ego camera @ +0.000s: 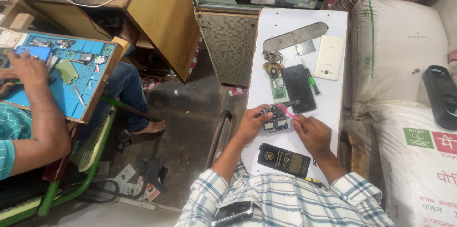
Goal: The person holds a disassembled smartphone mainboard on a white work board and uses a pink pry tool to work along the board's edges and connectors, repositioning the board and nearby phone parts as they work. Other phones, a screwdriver, and a battery pack rest on the board around them.
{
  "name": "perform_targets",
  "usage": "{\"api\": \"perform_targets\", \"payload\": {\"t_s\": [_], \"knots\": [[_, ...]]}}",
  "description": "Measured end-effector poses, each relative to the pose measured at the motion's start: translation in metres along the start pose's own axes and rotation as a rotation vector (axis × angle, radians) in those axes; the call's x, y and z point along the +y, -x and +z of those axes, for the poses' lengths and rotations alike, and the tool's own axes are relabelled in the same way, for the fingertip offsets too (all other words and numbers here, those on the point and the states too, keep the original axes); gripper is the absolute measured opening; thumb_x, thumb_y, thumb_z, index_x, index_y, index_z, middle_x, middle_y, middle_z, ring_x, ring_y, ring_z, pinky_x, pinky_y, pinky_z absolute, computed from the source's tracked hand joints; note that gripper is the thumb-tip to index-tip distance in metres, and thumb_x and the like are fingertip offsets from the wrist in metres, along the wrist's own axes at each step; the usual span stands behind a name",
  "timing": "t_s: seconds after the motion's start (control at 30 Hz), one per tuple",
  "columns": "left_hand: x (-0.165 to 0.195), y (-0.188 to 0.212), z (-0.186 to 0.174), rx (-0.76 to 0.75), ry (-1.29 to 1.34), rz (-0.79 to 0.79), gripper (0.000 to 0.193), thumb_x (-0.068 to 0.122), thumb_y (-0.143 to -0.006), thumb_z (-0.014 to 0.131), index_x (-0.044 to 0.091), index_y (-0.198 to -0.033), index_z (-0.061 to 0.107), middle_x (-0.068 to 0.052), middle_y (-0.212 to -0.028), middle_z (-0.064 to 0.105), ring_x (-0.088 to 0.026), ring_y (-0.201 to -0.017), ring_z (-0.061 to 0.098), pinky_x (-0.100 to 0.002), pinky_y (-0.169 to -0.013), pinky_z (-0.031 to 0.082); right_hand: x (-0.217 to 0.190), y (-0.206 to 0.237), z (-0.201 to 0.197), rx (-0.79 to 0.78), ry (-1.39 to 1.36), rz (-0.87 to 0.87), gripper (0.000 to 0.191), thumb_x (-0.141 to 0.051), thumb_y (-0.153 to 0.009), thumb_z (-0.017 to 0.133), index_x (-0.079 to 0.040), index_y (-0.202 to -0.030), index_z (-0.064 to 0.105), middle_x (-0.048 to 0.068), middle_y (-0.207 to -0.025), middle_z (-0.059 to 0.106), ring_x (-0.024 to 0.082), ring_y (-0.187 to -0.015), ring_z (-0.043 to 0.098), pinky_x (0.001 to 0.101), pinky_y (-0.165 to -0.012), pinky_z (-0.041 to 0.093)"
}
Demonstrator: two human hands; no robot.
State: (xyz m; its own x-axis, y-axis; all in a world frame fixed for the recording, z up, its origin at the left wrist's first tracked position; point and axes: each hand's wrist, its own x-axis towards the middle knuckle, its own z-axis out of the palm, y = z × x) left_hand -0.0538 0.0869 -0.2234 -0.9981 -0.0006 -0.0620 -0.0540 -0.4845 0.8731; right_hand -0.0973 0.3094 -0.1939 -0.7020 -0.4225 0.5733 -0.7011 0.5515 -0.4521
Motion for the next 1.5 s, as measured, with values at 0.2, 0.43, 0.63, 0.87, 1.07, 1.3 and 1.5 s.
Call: {"api": "perform_targets", "payload": {"t_s": [0.2,0.43,0.63,0.87,1.07,1.3,1.5], "knots": [[-0.0018,-0.0011,-0.0017,-0.009,-0.004,0.004,0.025,0.014,-0.100,0.069,-0.001,-0.121,0.070,-0.003,-0.102,0.073,-0.007,-0.092,0.065,-0.023,-0.085,0.055,-0.0007,-0.0004,-0.0002,-0.009,-0.062,0.014,0.025,-0.014,-0.087,0.080,-0.006,-0.109,0.074,0.006,-0.072,0.064,0.016,-0.057,0.060,0.0322,-0.054,0.047],[-0.0020,-0.0015,-0.0019,-0.012,0.001,0.006,0.025,0.013,-0.100,0.069,-0.001,-0.120,0.070,-0.002,-0.103,0.073,-0.007,-0.093,0.064,-0.024,-0.086,0.054,-0.0027,-0.0016,-0.0017,0.000,-0.032,0.047,0.021,-0.013,-0.091,0.079,-0.005,-0.109,0.073,0.005,-0.073,0.066,0.015,-0.058,0.061,0.0314,-0.053,0.047],[-0.0010,-0.0004,-0.0020,-0.012,0.004,0.006,0.026,0.015,-0.100,0.069,-0.001,-0.121,0.070,-0.003,-0.103,0.073,-0.007,-0.094,0.064,-0.024,-0.086,0.054,-0.0016,-0.0019,-0.0010,-0.014,-0.037,-0.023,0.024,-0.015,-0.087,0.080,-0.005,-0.109,0.074,0.005,-0.071,0.065,0.016,-0.057,0.060,0.0321,-0.053,0.047],[-0.0028,-0.0015,-0.0019,-0.008,0.033,0.002,0.027,0.012,-0.100,0.068,-0.002,-0.123,0.069,-0.002,-0.104,0.073,-0.007,-0.094,0.065,-0.024,-0.087,0.054,-0.0007,-0.0004,-0.0005,0.021,-0.017,0.001,0.022,-0.015,-0.090,0.080,-0.005,-0.109,0.073,0.005,-0.070,0.063,0.017,-0.056,0.059,0.0328,-0.053,0.046],[-0.0029,-0.0017,-0.0010,-0.001,0.030,-0.001,0.025,0.012,-0.100,0.068,-0.001,-0.122,0.069,-0.002,-0.104,0.073,-0.007,-0.093,0.065,-0.024,-0.086,0.054,-0.0002,-0.0001,-0.0003,0.014,0.001,-0.036,0.023,-0.015,-0.089,0.079,-0.006,-0.108,0.073,0.005,-0.070,0.063,0.017,-0.057,0.059,0.0334,-0.053,0.047],[-0.0010,-0.0003,-0.0014,-0.010,0.025,0.003,0.025,0.013,-0.101,0.068,-0.001,-0.121,0.070,-0.002,-0.104,0.073,-0.007,-0.094,0.064,-0.024,-0.087,0.053,0.0000,0.0002,0.0002,-0.002,-0.005,-0.070,0.024,-0.017,-0.087,0.080,-0.006,-0.107,0.073,0.004,-0.069,0.063,0.017,-0.057,0.059,0.0336,-0.053,0.047],[-0.0016,-0.0010,-0.0017,-0.017,0.036,0.009,0.024,0.013,-0.101,0.069,-0.002,-0.120,0.070,-0.002,-0.103,0.072,-0.007,-0.093,0.064,-0.024,-0.087,0.053,0.0015,0.0004,0.0010,0.037,-0.024,0.119,0.021,-0.013,-0.092,0.079,-0.005,-0.110,0.073,0.005,-0.074,0.065,0.014,-0.057,0.060,0.0313,-0.051,0.046]]}}
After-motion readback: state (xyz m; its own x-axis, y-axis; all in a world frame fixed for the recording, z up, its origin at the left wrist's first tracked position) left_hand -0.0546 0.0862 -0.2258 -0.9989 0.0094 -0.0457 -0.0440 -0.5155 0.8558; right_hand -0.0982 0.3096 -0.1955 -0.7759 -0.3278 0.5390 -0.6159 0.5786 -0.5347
